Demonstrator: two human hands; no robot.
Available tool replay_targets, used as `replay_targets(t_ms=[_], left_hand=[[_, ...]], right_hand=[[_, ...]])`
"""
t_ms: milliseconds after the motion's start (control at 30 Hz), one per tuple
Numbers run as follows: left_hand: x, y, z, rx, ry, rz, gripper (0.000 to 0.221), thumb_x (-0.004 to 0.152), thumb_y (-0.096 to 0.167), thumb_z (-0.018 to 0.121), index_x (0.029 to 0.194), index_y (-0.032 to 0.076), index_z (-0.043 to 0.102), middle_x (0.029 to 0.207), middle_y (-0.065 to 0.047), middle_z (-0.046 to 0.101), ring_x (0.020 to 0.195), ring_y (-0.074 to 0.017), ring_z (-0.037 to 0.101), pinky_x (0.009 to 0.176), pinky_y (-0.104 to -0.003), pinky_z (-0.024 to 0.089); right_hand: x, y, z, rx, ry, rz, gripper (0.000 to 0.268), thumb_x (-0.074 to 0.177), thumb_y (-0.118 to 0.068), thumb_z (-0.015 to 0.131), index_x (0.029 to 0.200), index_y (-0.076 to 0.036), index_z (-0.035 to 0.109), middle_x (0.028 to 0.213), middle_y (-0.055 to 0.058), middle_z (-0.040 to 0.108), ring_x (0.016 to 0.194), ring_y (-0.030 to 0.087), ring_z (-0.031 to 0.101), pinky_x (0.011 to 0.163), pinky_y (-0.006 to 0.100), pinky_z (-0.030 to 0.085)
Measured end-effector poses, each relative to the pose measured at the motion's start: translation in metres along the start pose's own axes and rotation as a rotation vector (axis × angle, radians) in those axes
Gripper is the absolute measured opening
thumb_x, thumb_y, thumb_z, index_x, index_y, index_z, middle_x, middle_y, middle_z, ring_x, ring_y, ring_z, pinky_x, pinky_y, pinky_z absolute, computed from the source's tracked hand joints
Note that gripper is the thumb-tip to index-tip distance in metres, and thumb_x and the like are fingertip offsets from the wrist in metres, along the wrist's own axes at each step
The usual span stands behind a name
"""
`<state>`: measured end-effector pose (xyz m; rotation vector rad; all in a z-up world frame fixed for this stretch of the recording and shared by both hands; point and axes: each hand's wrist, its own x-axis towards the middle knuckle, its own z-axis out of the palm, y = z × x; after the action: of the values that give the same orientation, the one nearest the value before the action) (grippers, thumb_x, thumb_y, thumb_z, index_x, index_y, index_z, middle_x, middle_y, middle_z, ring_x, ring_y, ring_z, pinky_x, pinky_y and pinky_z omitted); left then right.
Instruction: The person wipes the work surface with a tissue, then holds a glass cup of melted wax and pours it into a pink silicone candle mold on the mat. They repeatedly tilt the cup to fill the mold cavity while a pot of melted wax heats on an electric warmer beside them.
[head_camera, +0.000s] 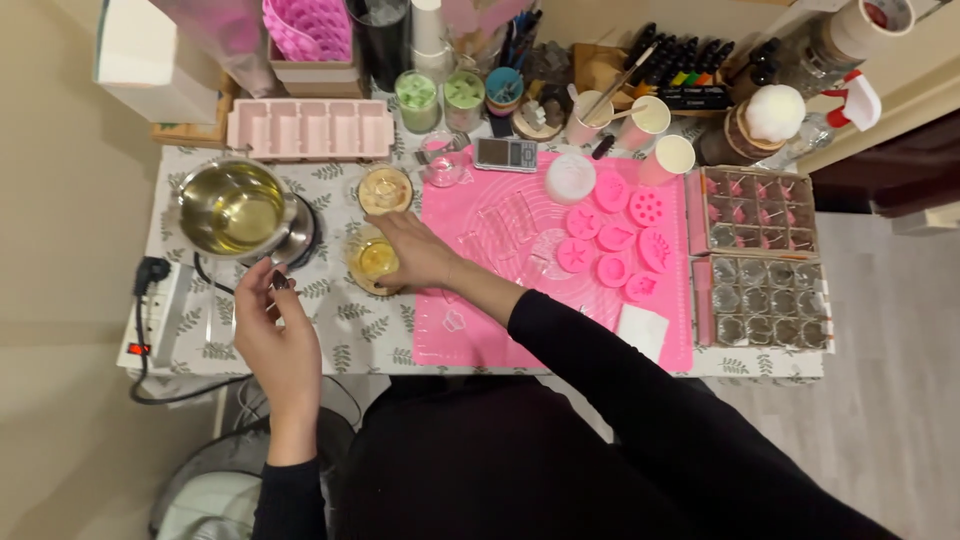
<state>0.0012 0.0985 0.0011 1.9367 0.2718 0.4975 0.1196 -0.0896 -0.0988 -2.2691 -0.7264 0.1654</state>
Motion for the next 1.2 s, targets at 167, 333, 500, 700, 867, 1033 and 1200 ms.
replay_targets(t_ms=[167,333,500,700,867,1033,1200], left_hand=[[0.033,-0.006,-0.002,-0.082,-0.096,-0.007,0.031,0.107,0.007,0.053,0.136,-0.002,0.059,0.123,-0.014,0.072,0.102,-0.0153,0.069,0.087,-0.029,0.054],[0.048,-0.004,-0.001,-0.141,-0.213,-0.03,0.036,0.103,0.008,0.055,0.138,0.001,0.06,0.123,-0.013,0.072,0.101,-0.0159,0.07,0.085,-0.029,0.055],[0.053,-0.019,0.0,-0.092,-0.266,-0.04,0.038,0.101,0.009,0.057,0.138,0.002,0.06,0.118,-0.013,0.072,0.097,-0.0158,0.07,0.084,-0.03,0.056],[0.051,-0.007,0.013,-0.141,-0.341,0.048,0.037,0.101,0.007,0.059,0.138,0.001,0.059,0.118,-0.012,0.072,0.098,-0.0152,0.068,0.085,-0.03,0.056],[0.033,0.007,0.047,-0.159,-0.414,0.1,0.037,0.101,0.006,0.059,0.138,0.001,0.059,0.119,-0.012,0.072,0.095,-0.0156,0.067,0.086,-0.03,0.055],[0.001,0.037,0.099,-0.171,-0.478,0.117,0.038,0.1,0.006,0.059,0.138,0.001,0.059,0.118,-0.011,0.071,0.095,-0.0163,0.068,0.085,-0.031,0.056],[-0.039,0.054,0.161,-0.21,-0.51,0.201,0.037,0.099,0.006,0.061,0.135,0.0,0.058,0.118,-0.013,0.07,0.098,-0.0188,0.069,0.086,-0.032,0.057]], right_hand=[[-0.001,-0.004,0.026,0.028,0.066,0.076,0.09,0.069,-0.026,0.088,0.144,-0.001,0.044,0.137,0.022,0.055,0.129,0.039,0.049,0.112,0.044,0.041],[-0.002,-0.01,0.036,0.006,0.139,0.123,0.091,0.069,-0.025,0.086,0.144,0.003,0.043,0.136,0.025,0.053,0.13,0.041,0.049,0.111,0.045,0.042],[-0.005,-0.004,0.055,0.074,0.209,0.183,0.093,0.07,-0.027,0.088,0.143,0.005,0.041,0.139,0.027,0.052,0.133,0.041,0.048,0.112,0.044,0.042],[-0.05,-0.031,0.013,0.151,0.449,0.237,0.092,0.07,-0.029,0.089,0.146,0.0,0.044,0.139,0.022,0.054,0.132,0.037,0.052,0.113,0.044,0.043],[-0.122,-0.043,-0.058,0.277,0.61,0.312,0.084,0.075,-0.027,0.088,0.144,-0.004,0.044,0.142,0.016,0.056,0.136,0.03,0.056,0.116,0.043,0.044],[-0.208,-0.015,-0.125,0.287,0.747,0.365,0.084,0.077,-0.024,0.086,0.145,-0.004,0.04,0.144,0.014,0.056,0.139,0.028,0.053,0.121,0.044,0.039],[-0.282,0.032,-0.172,0.327,0.874,0.425,0.083,0.079,-0.017,0.082,0.146,-0.006,0.034,0.145,0.014,0.056,0.14,0.025,0.05,0.121,0.042,0.035]])
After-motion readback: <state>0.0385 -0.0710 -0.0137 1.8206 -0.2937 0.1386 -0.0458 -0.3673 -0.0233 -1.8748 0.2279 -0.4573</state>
